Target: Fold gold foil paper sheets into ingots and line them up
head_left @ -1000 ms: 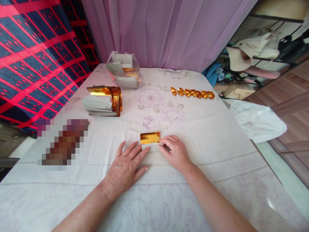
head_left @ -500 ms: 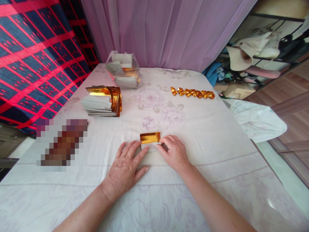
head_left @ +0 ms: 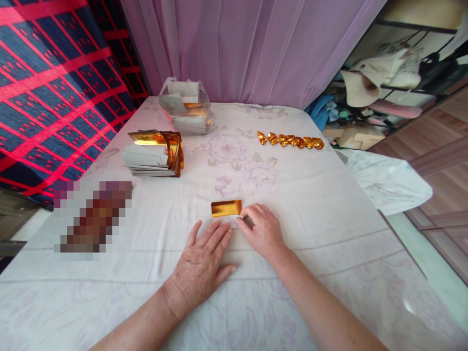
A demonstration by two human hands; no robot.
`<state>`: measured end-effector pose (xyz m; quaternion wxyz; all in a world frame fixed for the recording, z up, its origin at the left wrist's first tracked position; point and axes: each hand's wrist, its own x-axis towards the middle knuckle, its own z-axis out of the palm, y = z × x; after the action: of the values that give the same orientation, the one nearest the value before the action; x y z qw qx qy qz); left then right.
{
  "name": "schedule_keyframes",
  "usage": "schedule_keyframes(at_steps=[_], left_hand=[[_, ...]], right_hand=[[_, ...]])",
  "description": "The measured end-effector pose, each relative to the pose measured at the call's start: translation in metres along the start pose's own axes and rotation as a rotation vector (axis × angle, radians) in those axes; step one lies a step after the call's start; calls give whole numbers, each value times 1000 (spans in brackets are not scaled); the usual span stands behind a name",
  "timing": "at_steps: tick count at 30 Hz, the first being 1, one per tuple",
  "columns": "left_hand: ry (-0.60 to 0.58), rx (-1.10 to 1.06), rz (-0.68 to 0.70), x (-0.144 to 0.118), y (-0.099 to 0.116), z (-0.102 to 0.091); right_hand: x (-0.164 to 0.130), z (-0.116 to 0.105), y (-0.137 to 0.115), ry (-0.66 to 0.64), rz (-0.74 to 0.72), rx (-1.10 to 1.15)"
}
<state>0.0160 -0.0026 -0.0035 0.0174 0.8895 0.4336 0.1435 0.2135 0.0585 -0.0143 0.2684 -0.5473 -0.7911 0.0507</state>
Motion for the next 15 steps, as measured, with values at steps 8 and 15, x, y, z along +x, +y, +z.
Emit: schedule_keyframes(at_steps=[8,15], left_hand=[[-20,-9,-19,0,-1,1],[-32,-1,-16,0,-1,2]], right_hand=[[0,0,1,-10,18,20],[0,2,1,4,7,15]])
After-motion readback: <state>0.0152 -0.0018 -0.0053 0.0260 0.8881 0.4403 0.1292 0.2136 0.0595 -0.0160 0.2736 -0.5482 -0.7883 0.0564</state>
